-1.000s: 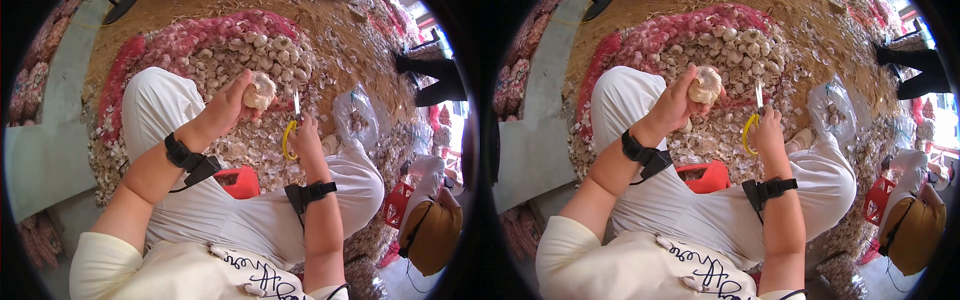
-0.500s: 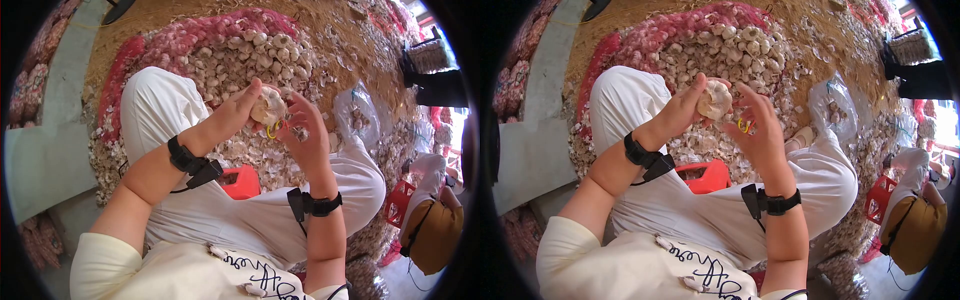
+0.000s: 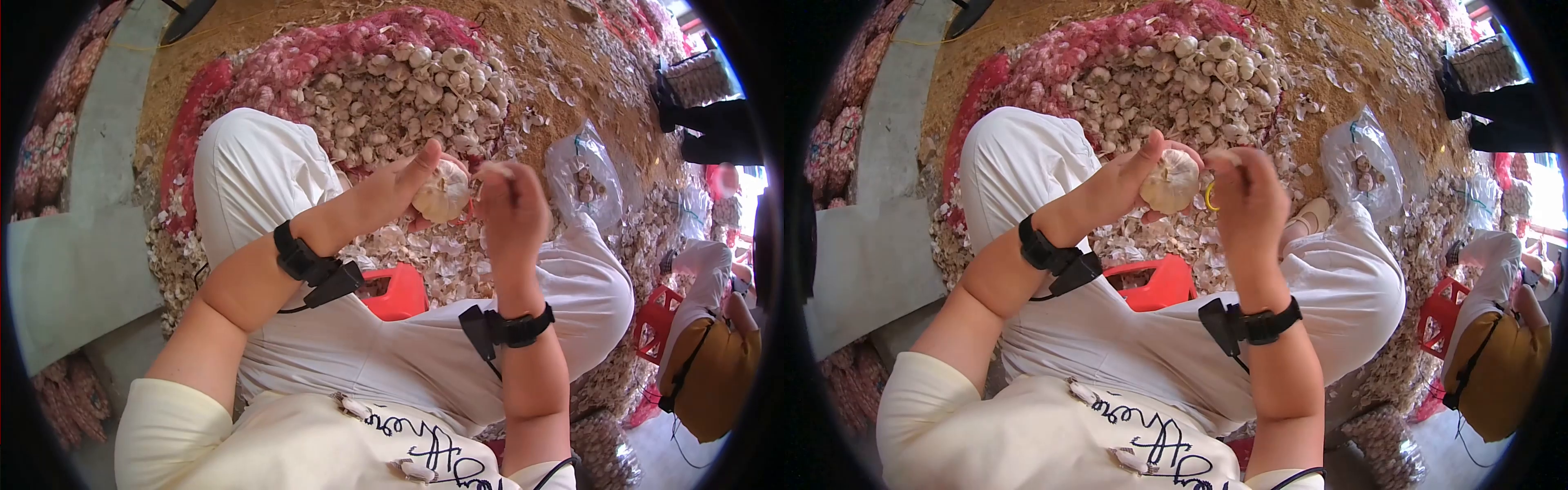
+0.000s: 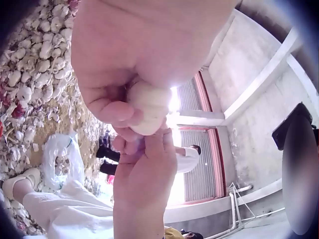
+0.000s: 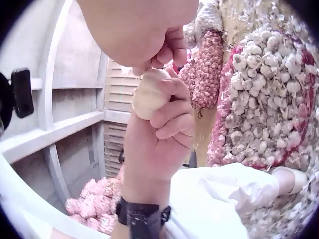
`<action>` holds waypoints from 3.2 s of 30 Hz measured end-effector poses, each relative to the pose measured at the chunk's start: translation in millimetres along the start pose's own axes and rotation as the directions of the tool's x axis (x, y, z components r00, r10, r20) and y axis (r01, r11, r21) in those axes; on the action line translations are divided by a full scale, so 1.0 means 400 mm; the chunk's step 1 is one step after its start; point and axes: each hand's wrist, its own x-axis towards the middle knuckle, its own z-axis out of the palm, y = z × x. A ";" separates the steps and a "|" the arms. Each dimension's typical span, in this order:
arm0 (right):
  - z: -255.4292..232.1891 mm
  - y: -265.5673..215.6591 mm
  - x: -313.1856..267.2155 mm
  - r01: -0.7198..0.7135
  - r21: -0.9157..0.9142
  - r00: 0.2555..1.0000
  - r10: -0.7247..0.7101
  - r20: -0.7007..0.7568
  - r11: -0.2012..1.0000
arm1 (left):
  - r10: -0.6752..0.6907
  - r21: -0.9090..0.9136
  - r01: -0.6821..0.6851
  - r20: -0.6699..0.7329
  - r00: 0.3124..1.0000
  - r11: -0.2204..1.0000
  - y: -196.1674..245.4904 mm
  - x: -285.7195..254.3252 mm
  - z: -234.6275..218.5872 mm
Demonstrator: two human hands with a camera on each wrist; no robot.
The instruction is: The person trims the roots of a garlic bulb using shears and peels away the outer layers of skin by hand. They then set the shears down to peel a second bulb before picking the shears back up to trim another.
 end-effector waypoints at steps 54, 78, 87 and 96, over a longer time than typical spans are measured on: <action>-0.014 0.003 -0.004 -0.353 0.434 0.864 0.112 0.490 0.829 | 0.175 0.369 -0.185 0.060 0.983 0.911 0.011 -0.010 0.001; -0.010 0.007 0.007 -0.384 0.599 0.886 0.099 0.452 0.702 | 0.307 0.382 -0.245 -0.109 0.945 0.891 0.020 -0.021 0.024; -0.017 0.010 0.009 -0.340 0.603 0.902 0.069 0.426 0.722 | 0.403 0.332 -0.359 -0.072 0.912 0.872 0.022 -0.024 0.021; -0.005 -0.024 -0.015 -0.235 0.352 0.883 0.048 0.467 0.906 | 0.462 0.695 -0.302 -0.049 0.886 0.652 0.018 -0.021 0.013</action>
